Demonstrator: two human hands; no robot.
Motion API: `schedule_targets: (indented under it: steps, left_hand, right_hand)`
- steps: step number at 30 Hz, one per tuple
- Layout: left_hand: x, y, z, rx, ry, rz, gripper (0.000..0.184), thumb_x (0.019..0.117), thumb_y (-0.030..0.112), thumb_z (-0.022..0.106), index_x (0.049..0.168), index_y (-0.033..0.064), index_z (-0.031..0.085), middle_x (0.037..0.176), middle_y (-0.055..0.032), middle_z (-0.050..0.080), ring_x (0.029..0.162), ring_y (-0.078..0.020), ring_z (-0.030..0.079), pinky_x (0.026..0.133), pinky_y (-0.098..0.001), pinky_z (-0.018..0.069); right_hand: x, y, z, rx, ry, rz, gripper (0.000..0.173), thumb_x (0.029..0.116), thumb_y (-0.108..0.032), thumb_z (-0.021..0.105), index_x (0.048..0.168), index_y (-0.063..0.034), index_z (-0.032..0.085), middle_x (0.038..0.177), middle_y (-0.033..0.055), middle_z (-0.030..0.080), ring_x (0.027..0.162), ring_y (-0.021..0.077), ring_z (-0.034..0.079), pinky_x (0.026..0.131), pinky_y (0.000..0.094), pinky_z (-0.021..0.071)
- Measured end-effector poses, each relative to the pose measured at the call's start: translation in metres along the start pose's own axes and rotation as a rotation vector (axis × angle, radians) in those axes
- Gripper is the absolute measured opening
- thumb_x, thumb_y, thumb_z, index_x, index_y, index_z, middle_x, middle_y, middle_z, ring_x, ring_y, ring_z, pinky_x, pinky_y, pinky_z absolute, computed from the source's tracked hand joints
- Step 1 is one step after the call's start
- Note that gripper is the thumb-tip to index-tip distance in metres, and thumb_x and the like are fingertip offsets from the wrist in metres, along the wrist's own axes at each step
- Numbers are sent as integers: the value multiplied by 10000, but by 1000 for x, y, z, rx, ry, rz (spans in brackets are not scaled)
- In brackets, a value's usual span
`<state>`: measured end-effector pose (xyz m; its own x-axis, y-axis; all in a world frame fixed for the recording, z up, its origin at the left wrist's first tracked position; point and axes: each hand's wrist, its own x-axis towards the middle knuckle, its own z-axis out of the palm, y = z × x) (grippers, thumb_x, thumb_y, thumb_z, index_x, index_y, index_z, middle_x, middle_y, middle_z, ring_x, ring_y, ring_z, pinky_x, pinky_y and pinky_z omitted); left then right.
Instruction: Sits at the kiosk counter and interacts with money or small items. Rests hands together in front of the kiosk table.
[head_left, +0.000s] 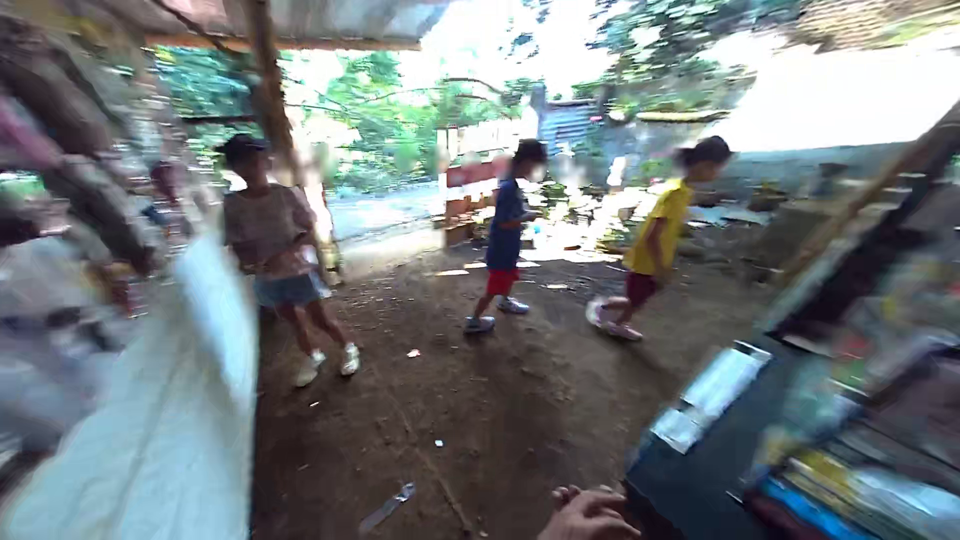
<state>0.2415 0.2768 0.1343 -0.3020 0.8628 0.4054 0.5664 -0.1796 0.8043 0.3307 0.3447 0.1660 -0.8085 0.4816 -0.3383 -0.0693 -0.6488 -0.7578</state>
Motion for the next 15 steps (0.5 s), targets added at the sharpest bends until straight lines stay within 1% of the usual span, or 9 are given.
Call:
schedule_targets:
  steps: [1,2,3,4,6,8,10,12,15]
  left_hand:
    - [-5,7,7,-52,25,-28,245,945,70,657,1154,-23,743,1407,-238,593,1352,-364,535,1166,-543,373]
    - [-9,14,10,-98,56,-62,237,927,16,657,1140,-53,735,1412,-253,579,1333,-350,552,1153,-498,415]
    - [-14,20,11,-121,76,-103,237,927,0,633,1135,-65,728,1421,-260,562,1321,-333,562,1139,-458,443]
    - [-19,22,11,-122,84,-137,247,939,12,602,1141,-68,721,1435,-269,544,1324,-340,560,1133,-453,452]
    - [-24,23,7,-103,95,-166,309,976,66,507,1152,-115,685,1434,-334,507,1340,-412,520,1137,-503,416]
    - [-29,20,4,-93,105,-195,414,1017,141,418,1163,-183,629,1408,-393,480,1341,-429,494,1143,-491,389]
    - [-38,14,3,-92,94,-223,472,1035,176,371,1165,-220,593,1373,-416,482,1322,-390,501,1134,-431,388]
    - [-40,10,3,-100,62,-243,488,1042,187,364,1176,-225,588,1368,-427,490,1317,-400,511,1129,-425,392]
    - [-38,4,12,-139,-7,-232,483,1052,184,359,1200,-217,584,1377,-416,492,1331,-396,504,1143,-420,386]
  right_hand:
    - [-6,-15,6,104,208,156,427,1129,-130,211,1263,64,567,1088,143,687,1011,157,655,955,330,518]
    - [-3,1,-17,151,184,93,394,1118,-154,184,1244,0,524,1040,68,682,945,98,672,855,276,570]
    - [-1,11,-30,286,229,66,382,1115,-206,209,1185,-26,539,951,50,683,839,99,682,747,266,585]
    - [-4,9,-37,397,297,75,384,1119,-244,238,1160,-22,549,906,72,668,785,143,674,705,297,581]
    - [-16,-14,-44,485,340,60,423,1129,-272,252,1092,-16,587,874,108,714,794,218,714,742,358,600]
    - [-28,-33,-55,528,334,33,435,1130,-278,264,1033,-34,611,877,112,743,812,233,741,767,361,615]
    - [-34,-36,-69,568,429,53,377,1117,-241,306,935,-65,586,783,74,697,684,172,699,667,290,601]
    - [-39,-29,-81,562,467,71,376,1114,-236,304,874,-90,553,706,38,649,586,119,641,581,233,560]
    - [-40,-14,-100,546,497,83,375,1121,-251,291,911,-80,550,714,40,640,583,119,630,565,230,548]
